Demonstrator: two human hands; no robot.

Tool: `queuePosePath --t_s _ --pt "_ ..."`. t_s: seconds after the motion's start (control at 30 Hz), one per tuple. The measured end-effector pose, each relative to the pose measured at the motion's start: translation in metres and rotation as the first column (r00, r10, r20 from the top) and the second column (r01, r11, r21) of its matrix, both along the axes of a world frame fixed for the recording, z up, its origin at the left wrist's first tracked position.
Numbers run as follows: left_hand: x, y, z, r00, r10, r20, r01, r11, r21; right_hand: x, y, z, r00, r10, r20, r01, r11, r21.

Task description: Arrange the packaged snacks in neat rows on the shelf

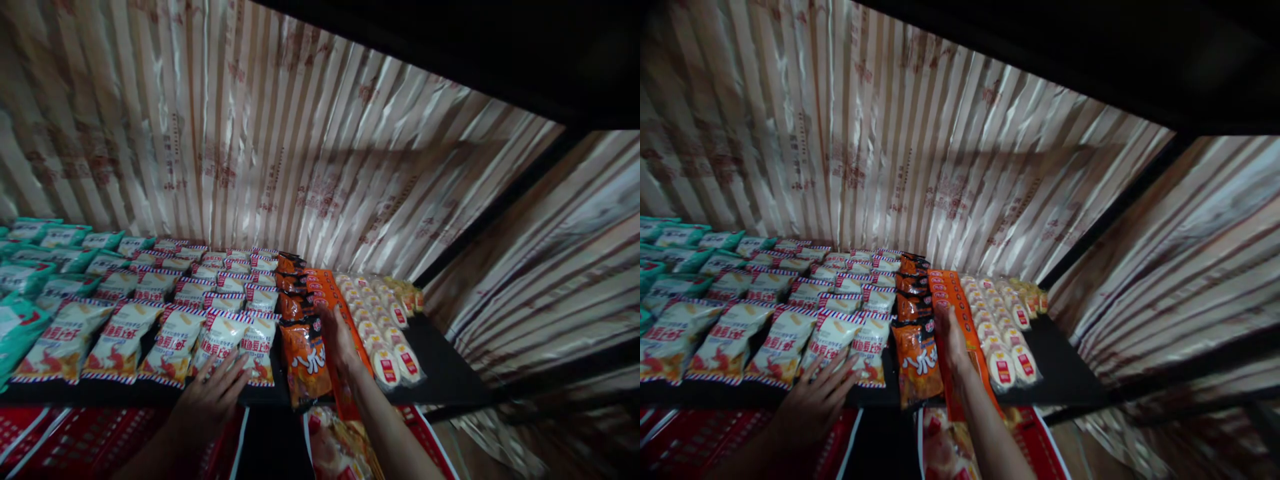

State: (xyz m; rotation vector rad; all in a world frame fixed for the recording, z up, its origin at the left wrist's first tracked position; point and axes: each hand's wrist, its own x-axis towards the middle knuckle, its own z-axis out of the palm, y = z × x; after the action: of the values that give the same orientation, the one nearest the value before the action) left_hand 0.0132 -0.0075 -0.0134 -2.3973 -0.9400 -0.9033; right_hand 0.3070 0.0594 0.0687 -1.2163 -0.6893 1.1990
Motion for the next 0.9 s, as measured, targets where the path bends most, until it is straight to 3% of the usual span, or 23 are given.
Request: queuePosePath --t_s 0.33,0.7,0.9 --pt "0.003 -0.004 0.010 0.997 -0.051 0.050 0.048 0.998 0.046 0.006 -0.028 -0.008 0.999 0.042 -0.002 -0.042 0.999 0.012" --pt "0.008 -0.004 0.011 1.000 -0.013 -0.023 0.013 0.999 0.030 0.013 -0.026 -0.009 0.995 0.095 0.031 -0.096 0.994 0.048" --pt "0.014 -0.008 0.022 1.000 0.006 -0.018 -0.005 0.999 0.054 0.019 -0.020 -0.011 0.997 0.076 0.011 -0.077 0.995 0.059"
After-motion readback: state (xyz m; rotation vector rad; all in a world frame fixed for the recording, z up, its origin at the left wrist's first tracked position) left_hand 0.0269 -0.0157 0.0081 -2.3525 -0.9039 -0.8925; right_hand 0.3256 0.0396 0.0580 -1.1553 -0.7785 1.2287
